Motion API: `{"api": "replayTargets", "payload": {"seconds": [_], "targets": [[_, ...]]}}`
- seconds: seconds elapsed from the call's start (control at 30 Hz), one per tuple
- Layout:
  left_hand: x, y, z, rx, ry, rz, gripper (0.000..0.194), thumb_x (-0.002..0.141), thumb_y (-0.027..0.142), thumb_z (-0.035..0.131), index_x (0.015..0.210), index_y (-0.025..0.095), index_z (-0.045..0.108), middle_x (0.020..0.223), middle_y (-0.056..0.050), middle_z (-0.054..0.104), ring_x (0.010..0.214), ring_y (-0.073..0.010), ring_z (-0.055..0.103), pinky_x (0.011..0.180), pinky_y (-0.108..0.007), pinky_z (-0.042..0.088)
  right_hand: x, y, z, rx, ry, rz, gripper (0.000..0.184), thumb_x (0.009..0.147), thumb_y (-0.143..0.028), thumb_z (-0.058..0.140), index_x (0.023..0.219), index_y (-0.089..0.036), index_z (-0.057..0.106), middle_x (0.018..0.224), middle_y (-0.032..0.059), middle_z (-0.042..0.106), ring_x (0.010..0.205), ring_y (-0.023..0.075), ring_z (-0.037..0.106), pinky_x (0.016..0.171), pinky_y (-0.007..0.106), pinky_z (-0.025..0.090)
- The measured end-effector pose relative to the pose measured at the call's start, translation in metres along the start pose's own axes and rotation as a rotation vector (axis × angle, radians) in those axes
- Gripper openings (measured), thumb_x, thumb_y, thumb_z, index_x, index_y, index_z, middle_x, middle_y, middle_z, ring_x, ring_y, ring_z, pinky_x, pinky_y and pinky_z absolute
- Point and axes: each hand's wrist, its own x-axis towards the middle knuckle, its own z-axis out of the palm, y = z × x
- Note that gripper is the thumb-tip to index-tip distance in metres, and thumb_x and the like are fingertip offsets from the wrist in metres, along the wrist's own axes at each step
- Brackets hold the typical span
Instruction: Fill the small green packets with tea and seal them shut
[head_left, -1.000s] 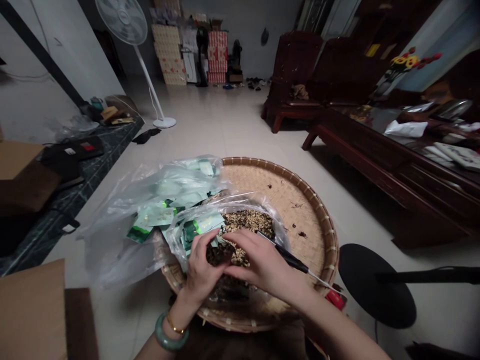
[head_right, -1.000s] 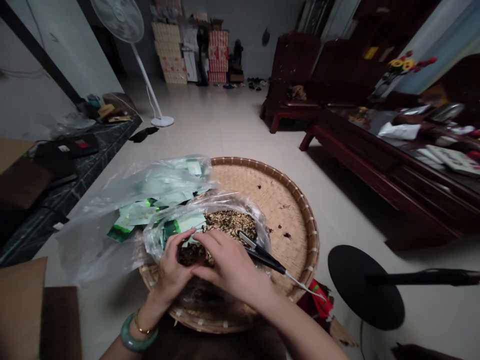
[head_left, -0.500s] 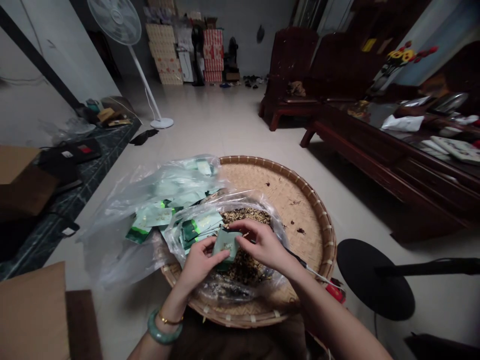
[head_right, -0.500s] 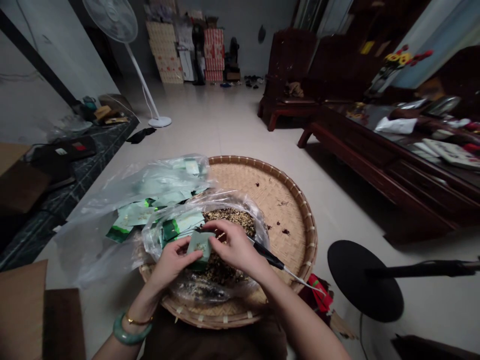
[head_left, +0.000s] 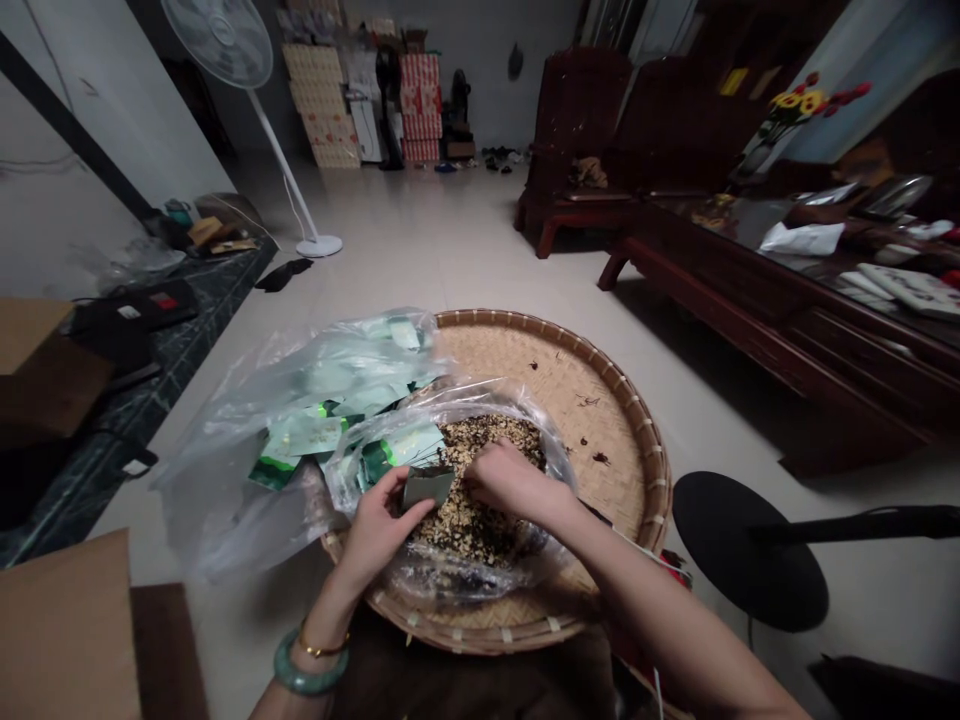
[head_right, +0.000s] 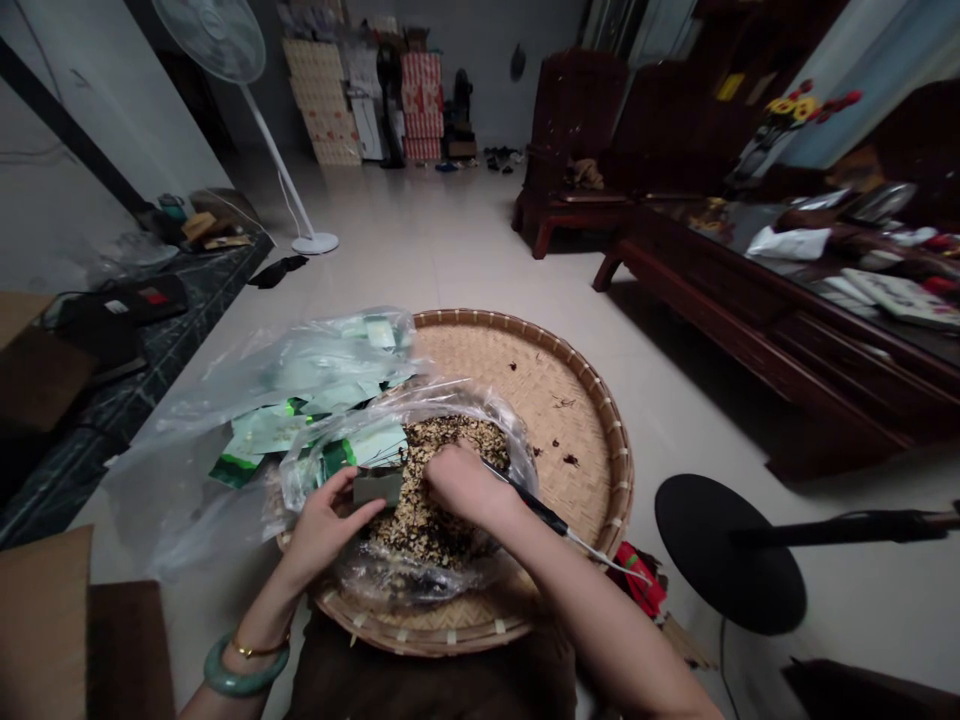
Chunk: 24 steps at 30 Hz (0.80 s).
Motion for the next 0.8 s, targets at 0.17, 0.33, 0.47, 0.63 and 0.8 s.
{"api": "replayTargets", "payload": {"seconds": [0.17,0.33,0.47,0.63,0.8], "targets": [[-0.004,0.002,-0.009,0.238,-0.123,0.123,0.033,0.074,0.025,0.063,0.106,0.020,0.060,0.103,-0.006,0.070,0.095,-0.0214,0.065,0.087,-0.037,0.051,0.021,-0.003,0.007,-0.034,-0.119,0.029,0.029,0.071,-0.025,0.070,0.097,-0.011,0.069,0.096,0.0160,0.071,0.089,0.0288,0.066,0.075,0.033,0.046],[-0.004,0.001,-0.013,0.312,-0.184,0.196,0.033,0.077,0.023,0.060,0.110,0.020,0.059,0.108,-0.007,0.068,0.101,-0.0219,0.063,0.093,-0.040,0.048,0.023,0.001,0.008,0.047,-0.083,0.026,0.027,0.072,-0.005,0.058,0.094,-0.014,0.070,0.090,0.0114,0.073,0.083,0.0220,0.067,0.066,0.026,0.045],[-0.004,0.004,-0.013,0.314,-0.191,0.189,0.033,0.077,0.021,0.059,0.110,0.022,0.059,0.110,-0.006,0.068,0.103,-0.0212,0.063,0.093,-0.039,0.048,0.015,0.010,0.001,0.267,0.052,0.034,0.024,0.072,-0.005,0.060,0.089,-0.016,0.071,0.087,0.0066,0.073,0.080,0.0186,0.065,0.071,0.026,0.046],[-0.004,0.008,-0.010,0.320,-0.192,0.158,0.037,0.077,0.022,0.060,0.114,0.023,0.057,0.114,-0.006,0.067,0.104,-0.0217,0.063,0.094,-0.039,0.047,-0.007,0.014,-0.028,0.589,0.233,0.041,0.023,0.074,-0.009,0.064,0.094,-0.018,0.070,0.090,0.0028,0.072,0.079,0.0151,0.063,0.072,0.026,0.046],[-0.004,0.013,-0.006,0.306,-0.187,0.155,0.044,0.076,0.019,0.059,0.119,0.022,0.054,0.113,-0.005,0.067,0.101,-0.0209,0.064,0.092,-0.038,0.049,-0.017,-0.010,-0.051,0.657,0.208,-0.063,0.021,0.073,-0.010,0.066,0.093,-0.018,0.070,0.080,0.0001,0.070,0.068,0.0119,0.059,0.063,0.023,0.041]]}}
